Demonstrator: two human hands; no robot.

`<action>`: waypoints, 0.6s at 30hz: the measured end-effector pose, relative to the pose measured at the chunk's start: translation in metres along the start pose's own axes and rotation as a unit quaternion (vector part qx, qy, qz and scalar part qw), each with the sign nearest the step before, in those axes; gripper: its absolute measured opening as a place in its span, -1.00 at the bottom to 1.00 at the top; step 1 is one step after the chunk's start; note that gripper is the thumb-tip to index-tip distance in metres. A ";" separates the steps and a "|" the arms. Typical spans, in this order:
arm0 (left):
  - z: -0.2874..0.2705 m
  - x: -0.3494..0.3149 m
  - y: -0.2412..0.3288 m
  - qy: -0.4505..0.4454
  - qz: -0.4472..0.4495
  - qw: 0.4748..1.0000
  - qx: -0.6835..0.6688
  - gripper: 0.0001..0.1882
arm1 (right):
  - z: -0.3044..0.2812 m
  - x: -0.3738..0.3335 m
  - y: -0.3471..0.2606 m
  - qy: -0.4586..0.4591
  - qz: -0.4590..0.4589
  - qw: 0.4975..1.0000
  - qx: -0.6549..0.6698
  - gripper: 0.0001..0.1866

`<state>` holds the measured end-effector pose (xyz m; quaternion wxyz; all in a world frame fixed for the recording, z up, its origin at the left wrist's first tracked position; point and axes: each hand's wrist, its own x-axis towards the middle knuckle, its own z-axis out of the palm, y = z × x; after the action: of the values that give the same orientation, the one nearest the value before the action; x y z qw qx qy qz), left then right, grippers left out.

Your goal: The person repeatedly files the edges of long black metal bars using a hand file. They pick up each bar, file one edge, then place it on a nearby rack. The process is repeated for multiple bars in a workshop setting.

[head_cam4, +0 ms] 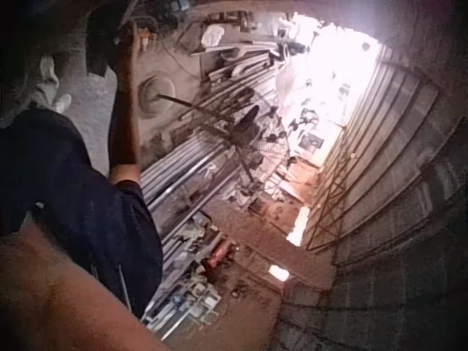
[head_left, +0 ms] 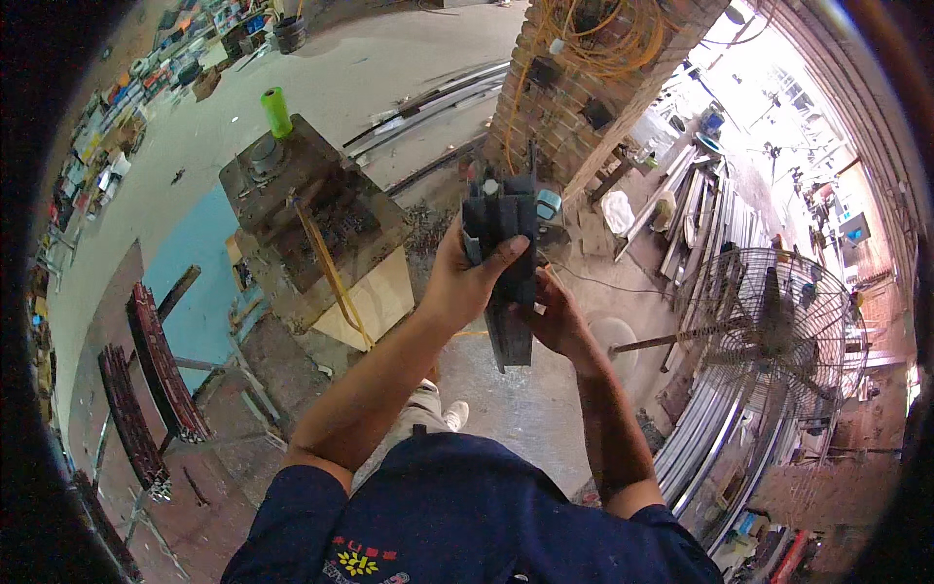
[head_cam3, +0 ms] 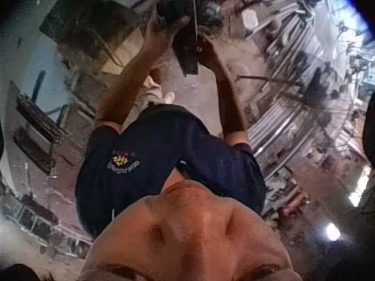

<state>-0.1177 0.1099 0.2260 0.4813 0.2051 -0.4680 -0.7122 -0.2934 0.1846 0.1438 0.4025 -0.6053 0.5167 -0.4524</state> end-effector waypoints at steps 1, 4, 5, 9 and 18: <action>0.004 0.001 -0.001 0.002 0.005 1.000 0.005 -0.68 | -0.005 -0.002 0.001 -0.008 0.015 1.000 -0.007 -0.49; 0.011 0.007 0.001 0.026 -0.004 0.999 0.019 -0.69 | -0.003 0.000 -0.003 -0.018 0.028 0.995 0.089 -0.50; 0.013 0.009 0.006 0.041 -0.019 0.999 0.023 -0.69 | -0.002 0.001 -0.007 -0.019 0.026 0.990 0.141 -0.51; 0.014 0.023 0.009 0.034 -0.004 0.999 -0.007 -0.68 | -0.005 0.004 -0.023 -0.022 0.058 0.968 0.245 -0.58; 0.012 0.014 0.002 0.009 0.028 0.999 -0.037 -0.50 | -0.019 0.016 -0.007 0.047 0.064 0.986 0.147 -0.61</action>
<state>-0.1324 0.1031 0.2356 0.5127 0.1803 -0.4425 -0.7134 -0.3093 0.1697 0.1575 0.4903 -0.4831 0.5011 -0.5245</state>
